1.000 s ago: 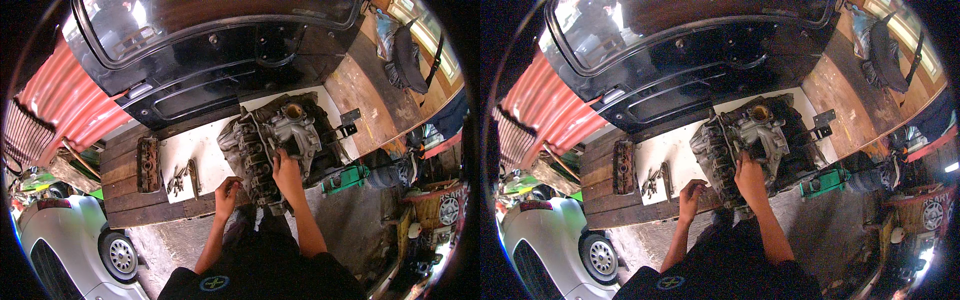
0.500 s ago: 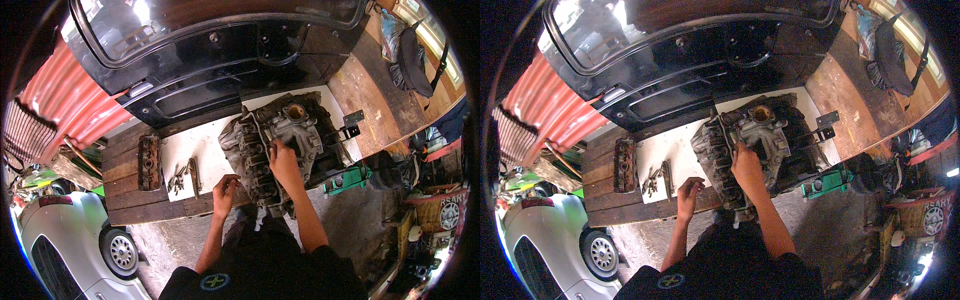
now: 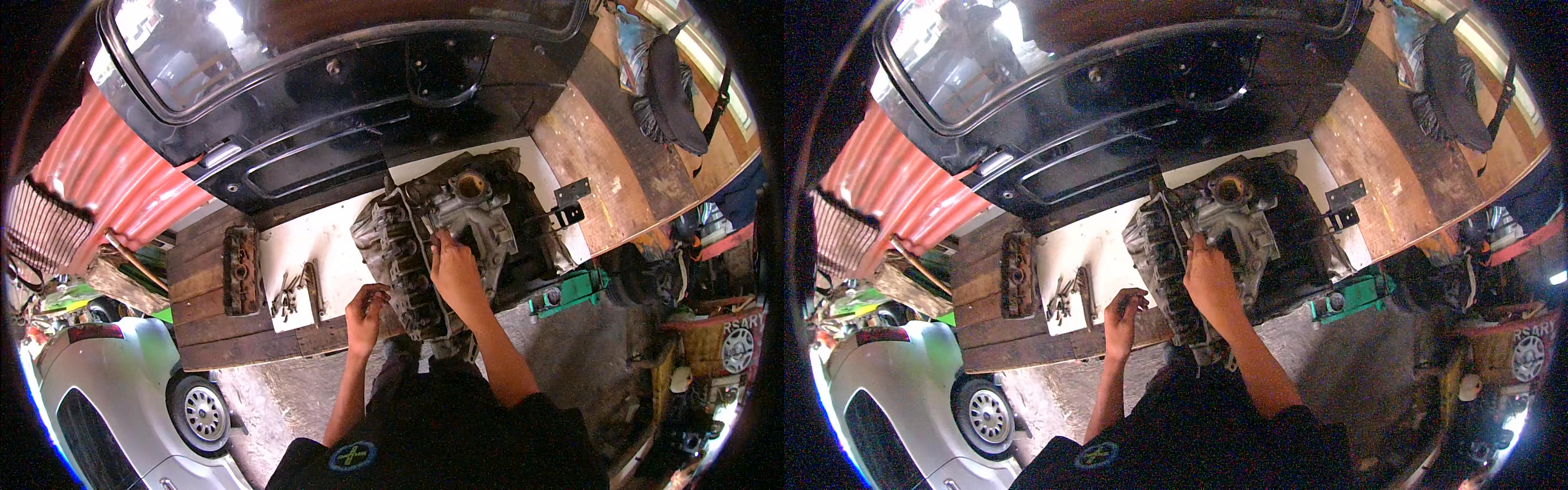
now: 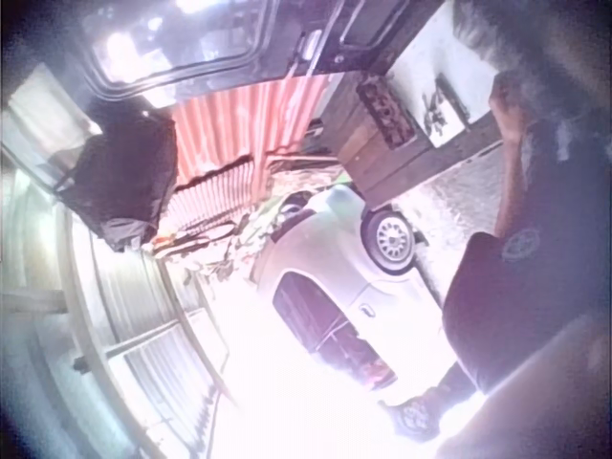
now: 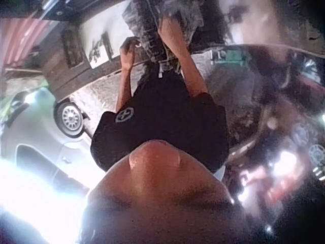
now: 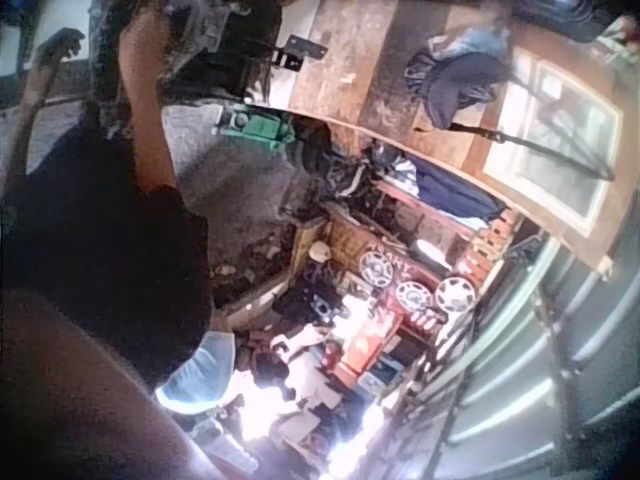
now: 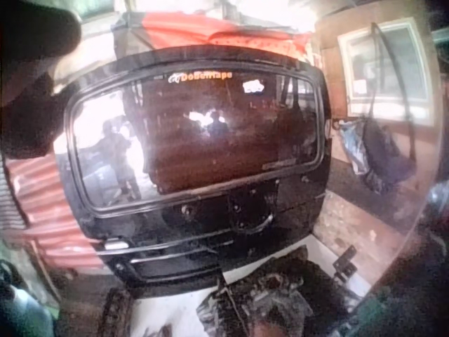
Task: The person removes the cylinder head cover from a disassembled engine block using a wrench, then uses a screwdriver to scrape and clean the mating surface. The removed cover is placed on the workbench.
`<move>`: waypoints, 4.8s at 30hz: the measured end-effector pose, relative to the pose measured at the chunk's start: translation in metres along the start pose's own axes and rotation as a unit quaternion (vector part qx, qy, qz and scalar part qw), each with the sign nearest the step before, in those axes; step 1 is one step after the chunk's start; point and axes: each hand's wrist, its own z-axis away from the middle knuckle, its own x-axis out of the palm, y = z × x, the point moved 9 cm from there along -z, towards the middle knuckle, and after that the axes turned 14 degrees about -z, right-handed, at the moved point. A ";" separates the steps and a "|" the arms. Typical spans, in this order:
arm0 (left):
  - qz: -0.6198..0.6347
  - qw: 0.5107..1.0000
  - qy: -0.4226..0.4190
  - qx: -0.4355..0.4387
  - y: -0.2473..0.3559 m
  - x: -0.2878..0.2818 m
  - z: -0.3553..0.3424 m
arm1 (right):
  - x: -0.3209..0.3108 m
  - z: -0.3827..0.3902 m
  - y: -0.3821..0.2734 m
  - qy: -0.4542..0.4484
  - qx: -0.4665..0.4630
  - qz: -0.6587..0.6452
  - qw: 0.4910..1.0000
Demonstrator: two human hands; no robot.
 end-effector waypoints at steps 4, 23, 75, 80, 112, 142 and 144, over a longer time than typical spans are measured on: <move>-0.006 1.000 0.012 0.003 0.004 -0.004 -0.004 | -0.014 0.027 0.002 -0.008 -0.008 0.012 1.000; 0.017 0.999 0.021 -0.023 -0.006 0.007 0.004 | -0.037 0.029 -0.009 0.064 -0.169 -0.024 0.983; -0.015 0.999 -0.035 -0.012 -0.011 0.003 -0.006 | 0.006 0.029 -0.001 0.046 0.052 -0.051 0.996; -0.014 0.999 -0.050 0.007 -0.005 0.003 -0.014 | -0.004 0.003 -0.008 0.087 -0.045 -0.063 0.993; -0.010 0.995 -0.097 0.011 -0.032 -0.015 -0.015 | -0.002 0.031 -0.008 0.111 0.063 -0.073 0.989; -0.046 0.998 -0.045 0.004 -0.011 -0.008 -0.009 | 0.003 0.004 -0.006 0.048 0.022 -0.011 0.999; -0.044 0.998 -0.039 -0.003 -0.013 -0.006 -0.009 | 0.003 0.019 -0.001 0.017 0.032 -0.006 0.999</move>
